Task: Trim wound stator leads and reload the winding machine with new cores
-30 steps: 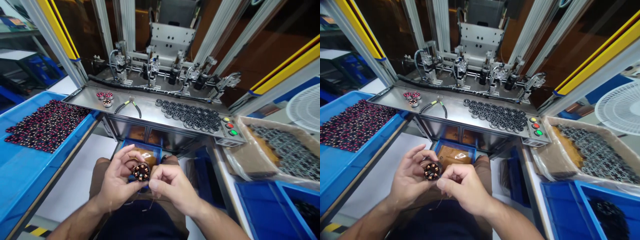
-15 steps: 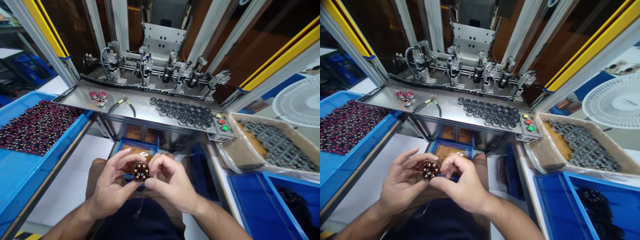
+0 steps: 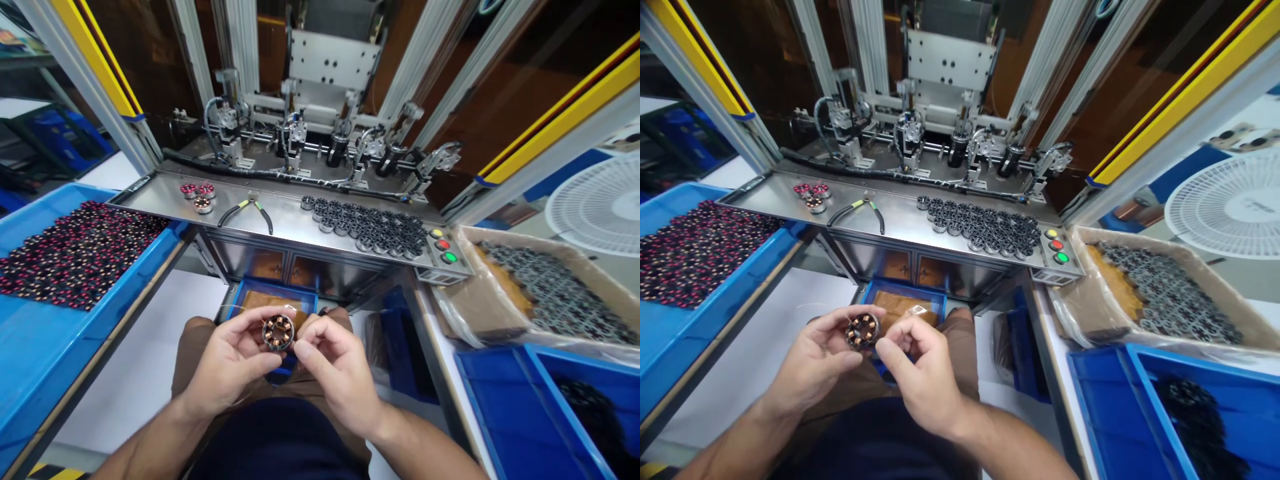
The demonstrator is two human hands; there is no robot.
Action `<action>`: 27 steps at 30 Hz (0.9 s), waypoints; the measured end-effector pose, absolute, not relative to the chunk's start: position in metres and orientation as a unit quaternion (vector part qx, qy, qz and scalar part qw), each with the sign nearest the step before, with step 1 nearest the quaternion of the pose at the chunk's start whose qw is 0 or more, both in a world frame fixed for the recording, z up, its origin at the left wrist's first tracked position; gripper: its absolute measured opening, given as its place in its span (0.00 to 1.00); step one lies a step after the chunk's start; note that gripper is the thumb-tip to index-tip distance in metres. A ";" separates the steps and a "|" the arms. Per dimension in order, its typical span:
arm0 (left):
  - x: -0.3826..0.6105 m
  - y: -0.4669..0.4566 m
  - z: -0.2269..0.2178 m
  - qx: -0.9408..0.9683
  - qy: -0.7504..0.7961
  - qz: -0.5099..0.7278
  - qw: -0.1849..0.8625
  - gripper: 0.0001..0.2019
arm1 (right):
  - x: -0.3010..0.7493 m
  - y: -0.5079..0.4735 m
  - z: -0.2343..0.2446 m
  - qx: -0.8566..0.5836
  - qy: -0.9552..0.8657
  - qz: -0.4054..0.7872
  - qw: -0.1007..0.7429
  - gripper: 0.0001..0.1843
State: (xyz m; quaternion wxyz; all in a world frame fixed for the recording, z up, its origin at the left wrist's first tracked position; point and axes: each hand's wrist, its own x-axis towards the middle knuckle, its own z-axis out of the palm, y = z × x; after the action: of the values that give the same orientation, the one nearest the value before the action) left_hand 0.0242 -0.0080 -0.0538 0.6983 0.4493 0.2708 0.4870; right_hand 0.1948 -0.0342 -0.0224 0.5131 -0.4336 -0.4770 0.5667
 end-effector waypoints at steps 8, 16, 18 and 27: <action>0.037 -0.017 -0.046 0.528 0.332 0.581 0.523 0.26 | 0.191 -0.037 -0.032 -0.400 -0.516 0.541 0.530 0.10; 0.030 -0.017 -0.046 0.608 0.299 0.604 0.419 0.26 | 0.184 -0.034 -0.033 -0.369 -0.472 0.586 0.546 0.10; 0.028 -0.016 -0.045 0.594 0.304 0.597 0.445 0.25 | 0.182 -0.037 -0.037 -0.382 -0.445 0.600 0.544 0.12; 0.022 -0.015 -0.042 0.606 0.289 0.560 0.486 0.26 | 0.200 -0.035 -0.032 -0.380 -0.585 0.452 0.556 0.15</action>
State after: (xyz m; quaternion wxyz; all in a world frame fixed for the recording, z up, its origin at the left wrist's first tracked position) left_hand 0.0224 -0.0148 -0.0419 0.4856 0.6061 0.2887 0.5599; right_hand 0.2001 -0.0355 -0.0317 0.5559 -0.3796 -0.5853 0.4520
